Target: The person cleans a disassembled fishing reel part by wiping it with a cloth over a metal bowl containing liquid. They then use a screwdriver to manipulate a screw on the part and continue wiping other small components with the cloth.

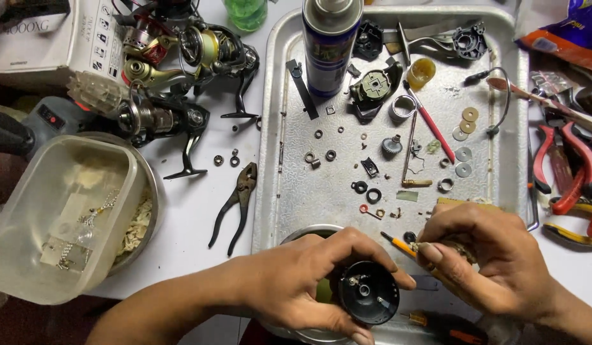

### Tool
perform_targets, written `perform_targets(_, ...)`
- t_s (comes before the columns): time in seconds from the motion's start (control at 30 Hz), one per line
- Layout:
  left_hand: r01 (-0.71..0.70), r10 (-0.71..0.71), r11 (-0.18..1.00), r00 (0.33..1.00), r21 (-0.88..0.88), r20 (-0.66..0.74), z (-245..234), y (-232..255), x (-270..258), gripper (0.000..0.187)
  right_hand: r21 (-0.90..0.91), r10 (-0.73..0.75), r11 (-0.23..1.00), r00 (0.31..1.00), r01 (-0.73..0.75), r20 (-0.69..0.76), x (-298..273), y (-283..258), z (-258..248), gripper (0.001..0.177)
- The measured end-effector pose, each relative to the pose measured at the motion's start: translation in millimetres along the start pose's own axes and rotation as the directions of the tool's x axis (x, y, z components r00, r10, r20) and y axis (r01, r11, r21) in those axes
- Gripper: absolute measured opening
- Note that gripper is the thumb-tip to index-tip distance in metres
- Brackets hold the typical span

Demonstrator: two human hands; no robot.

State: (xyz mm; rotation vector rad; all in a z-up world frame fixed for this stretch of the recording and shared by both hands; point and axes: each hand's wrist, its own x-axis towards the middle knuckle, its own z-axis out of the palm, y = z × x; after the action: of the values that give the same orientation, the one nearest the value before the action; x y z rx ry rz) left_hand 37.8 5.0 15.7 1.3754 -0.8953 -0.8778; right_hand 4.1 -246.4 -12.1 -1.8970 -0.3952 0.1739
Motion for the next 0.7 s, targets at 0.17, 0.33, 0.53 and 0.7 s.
perform_targets(0.17, -0.006, 0.006, 0.999, 1.0, -0.037, -0.008, -2.2, -3.2, 4.0, 0.047, 0.062, -0.054, 0.997, 0.998, 0.053, 0.022, 8.1, -4.4, -1.3, 0.008)
perform_targets(0.33, -0.016, 0.015, 0.998, 1.0, -0.067, -0.009, -4.5, -8.7, 6.2, 0.047, 0.067, -0.073, 0.995, 0.997, 0.073, 0.008, 13.4, -2.1, -4.2, 0.008)
perform_targets(0.53, -0.004, 0.003, 1.0, 1.0, -0.031, -0.018, -4.0, -11.5, 7.6, 0.044, -0.03, -0.08, 0.996, 0.996, 0.079, -0.026, 12.0, 3.8, -7.3, 0.009)
perform_targets(0.7, -0.051, 0.064, 0.988, 0.994, 0.147, -0.091, -1.4, -14.0, 8.6, 0.055, -0.12, -0.097, 0.989, 0.994, 0.091, -0.05, 13.0, 7.7, -11.4, 0.01)
